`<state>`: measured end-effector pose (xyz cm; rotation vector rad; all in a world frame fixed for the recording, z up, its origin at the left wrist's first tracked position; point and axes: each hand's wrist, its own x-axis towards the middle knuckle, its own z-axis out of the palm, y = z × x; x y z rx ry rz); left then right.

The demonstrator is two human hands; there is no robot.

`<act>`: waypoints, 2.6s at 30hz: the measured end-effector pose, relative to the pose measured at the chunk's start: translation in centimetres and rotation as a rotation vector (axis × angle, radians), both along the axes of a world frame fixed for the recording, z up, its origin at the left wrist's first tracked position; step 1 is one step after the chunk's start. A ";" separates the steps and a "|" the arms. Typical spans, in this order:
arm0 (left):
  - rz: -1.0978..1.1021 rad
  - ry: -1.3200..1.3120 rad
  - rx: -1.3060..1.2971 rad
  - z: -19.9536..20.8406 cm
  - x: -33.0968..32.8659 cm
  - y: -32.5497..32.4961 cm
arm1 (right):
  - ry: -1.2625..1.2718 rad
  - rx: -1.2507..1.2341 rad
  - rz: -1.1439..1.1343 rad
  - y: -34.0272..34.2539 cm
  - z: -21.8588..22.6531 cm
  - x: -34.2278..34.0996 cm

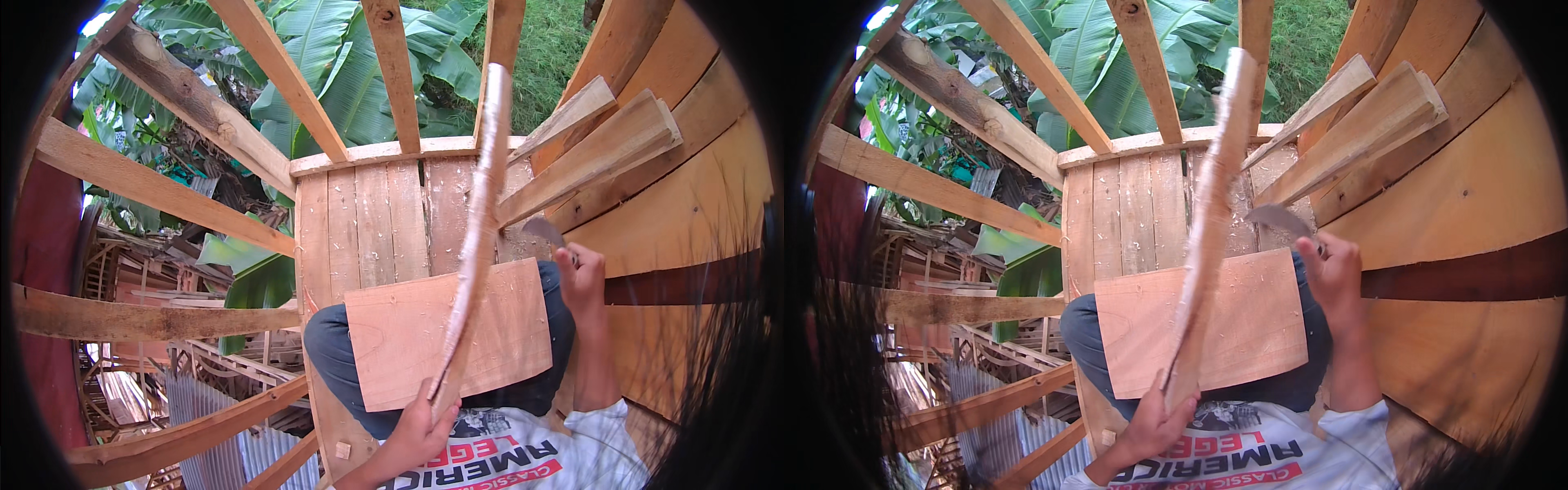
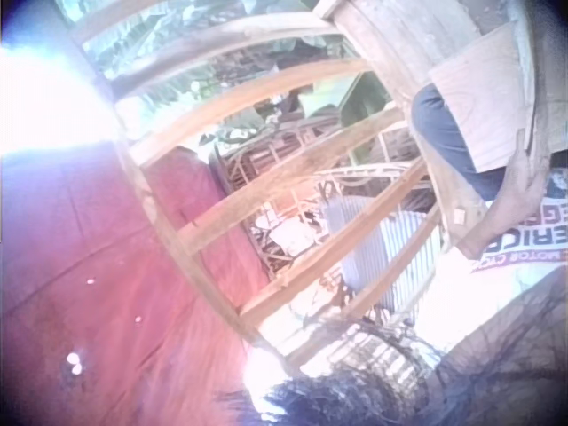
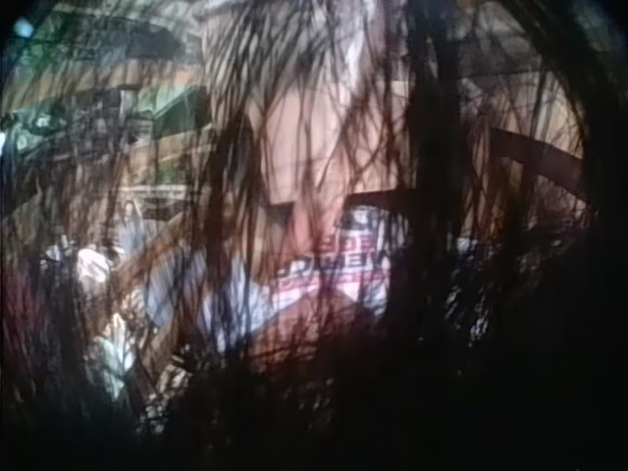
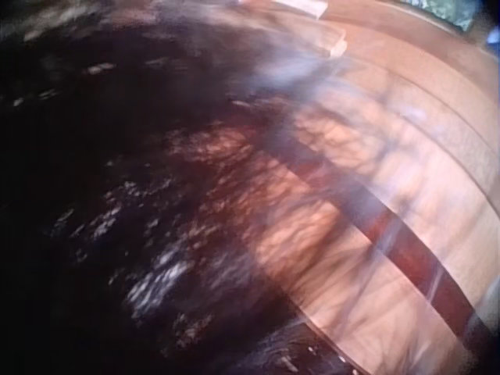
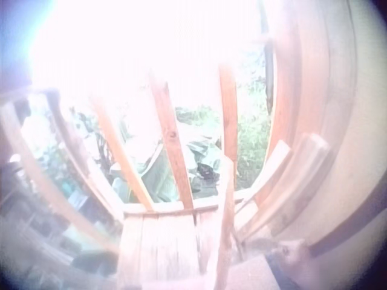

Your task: The person is sitting cross-legged on a wooden platform, using a curved knife to shave and shape a long piece of wood. They hold the wood against a flat board on their lap and repeatedly scrape the surface to remove thin layers.

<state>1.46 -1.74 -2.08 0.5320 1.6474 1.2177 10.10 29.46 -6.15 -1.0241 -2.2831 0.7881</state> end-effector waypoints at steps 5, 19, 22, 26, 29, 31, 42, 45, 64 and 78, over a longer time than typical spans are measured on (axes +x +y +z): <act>0.105 0.048 -0.030 0.6 -1.7 0.8 | -0.075 -0.111 0.247 -6.7 2.1 -0.9; -0.037 0.333 -0.084 1.5 -0.3 1.9 | -0.076 0.290 0.305 -5.6 -0.2 -2.2; -0.029 0.328 -0.068 1.5 -0.4 1.7 | -0.065 0.310 0.297 -5.4 -0.1 -3.1; -0.015 0.336 -0.088 0.9 -0.4 1.0 | -0.030 0.278 0.300 -5.5 -0.5 -4.3; 0.034 0.227 -0.105 1.3 -0.4 0.9 | 0.012 0.270 0.311 -5.6 -1.1 -5.1; 0.028 0.243 -0.119 1.0 -0.1 0.3 | 0.000 0.181 0.208 -5.3 -1.9 -5.6; 0.128 0.127 -0.022 -1.7 -1.3 -1.0 | -0.126 -0.126 0.078 -2.5 0.1 -4.4; 0.148 0.152 0.026 0.1 -2.3 0.6 | -0.087 -0.310 0.099 -4.9 0.0 -3.4; -0.048 0.304 0.029 0.5 1.2 2.1 | -0.083 0.098 -0.130 0.8 1.4 -3.5; 0.192 0.449 0.016 -1.3 -4.5 3.2 | 0.200 -0.795 0.183 -8.1 -3.7 -0.4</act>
